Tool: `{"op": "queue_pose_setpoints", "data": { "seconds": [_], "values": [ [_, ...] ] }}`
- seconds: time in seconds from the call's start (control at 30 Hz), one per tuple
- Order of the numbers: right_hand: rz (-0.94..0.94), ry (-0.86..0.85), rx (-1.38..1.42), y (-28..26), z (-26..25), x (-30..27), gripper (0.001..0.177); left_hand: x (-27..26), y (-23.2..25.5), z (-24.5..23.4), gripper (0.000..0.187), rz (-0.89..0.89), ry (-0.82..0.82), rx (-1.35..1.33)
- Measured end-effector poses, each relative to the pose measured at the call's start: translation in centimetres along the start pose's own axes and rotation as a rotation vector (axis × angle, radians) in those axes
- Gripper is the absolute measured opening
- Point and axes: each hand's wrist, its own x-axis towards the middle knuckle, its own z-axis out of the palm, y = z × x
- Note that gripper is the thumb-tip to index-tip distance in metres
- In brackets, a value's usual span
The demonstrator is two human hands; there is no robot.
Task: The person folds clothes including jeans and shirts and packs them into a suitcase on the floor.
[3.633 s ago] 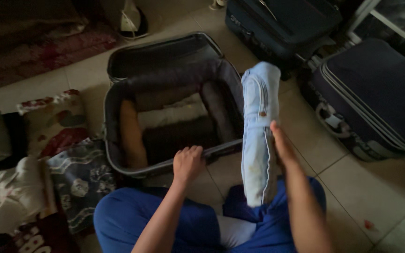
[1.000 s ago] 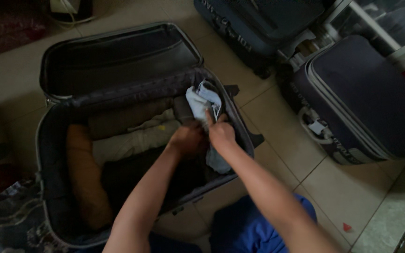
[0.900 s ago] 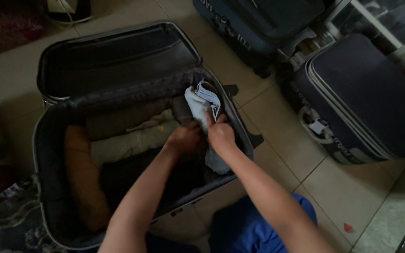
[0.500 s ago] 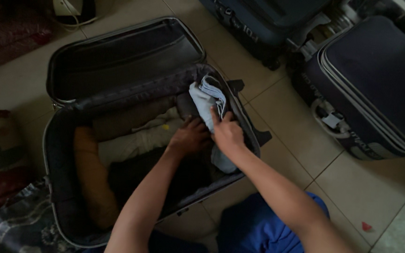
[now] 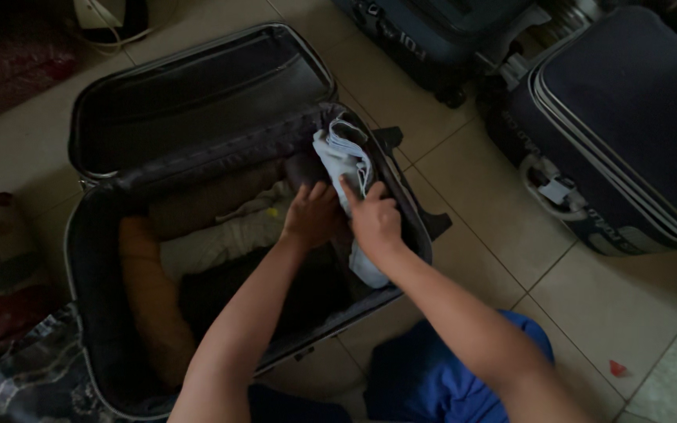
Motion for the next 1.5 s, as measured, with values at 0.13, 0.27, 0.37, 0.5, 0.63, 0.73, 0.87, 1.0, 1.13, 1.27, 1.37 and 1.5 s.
{"op": "queue_pose_setpoints", "data": {
  "seconds": [0.13, 0.27, 0.37, 0.5, 0.63, 0.73, 0.87, 1.0, 1.13, 1.27, 1.37, 1.5],
  "values": [
    [-0.008, -0.022, -0.093, -0.2, 2.1, 0.2, 0.083, 0.2, 0.2, -0.2, 0.060, -0.024, 0.129, 0.115],
    [-0.025, -0.011, -0.147, -0.8, 7.6, 1.2, 0.078, 0.3, -0.5, -0.4, 0.063, -0.117, -0.002, -0.028],
    [0.029, -0.118, -0.119, -1.8, 13.2, 2.9, 0.070, 0.0, -1.0, 0.0, 0.060, -0.144, -0.096, -0.100],
    [-0.039, -0.128, -0.091, -1.7, 19.0, 3.8, 0.053, 0.1, -0.4, 1.4, 0.053, -0.157, -0.123, -0.156],
    [-0.073, -0.172, 0.008, -0.3, 17.8, 3.2, 0.064, -1.1, 2.5, 3.7, 0.058, -0.224, 0.329, 0.108],
    [-0.187, -0.316, 0.102, 1.7, 12.0, 3.9, 0.084, -3.7, 4.8, 4.7, 0.047, 0.033, 0.117, 0.163],
    [-0.281, -0.541, 0.199, 3.1, 5.4, 4.0, 0.103, -5.8, 6.3, 5.2, 0.033, 0.319, 0.304, -0.018],
    [-0.226, -0.517, 0.274, 2.9, 4.4, 3.3, 0.101, -5.3, 6.7, 6.0, 0.026, 0.321, 0.198, -0.228],
    [-0.209, -0.333, 0.290, 2.7, 5.3, 2.3, 0.097, -5.2, 7.3, 6.6, 0.025, 0.341, 0.100, -0.171],
    [-0.232, -0.293, 0.320, 3.4, 4.9, 1.6, 0.092, -4.3, 8.0, 6.0, 0.033, 0.287, 0.035, -0.220],
    [-0.211, -0.429, 0.267, 3.5, 3.4, 0.6, 0.085, -4.3, 8.5, 4.7, 0.034, 0.241, -0.172, -0.232],
    [-0.177, -0.507, 0.222, 2.4, 3.2, -1.3, 0.094, -3.4, 8.5, 5.1, 0.041, 0.223, -0.021, -0.227]
  ]
}}
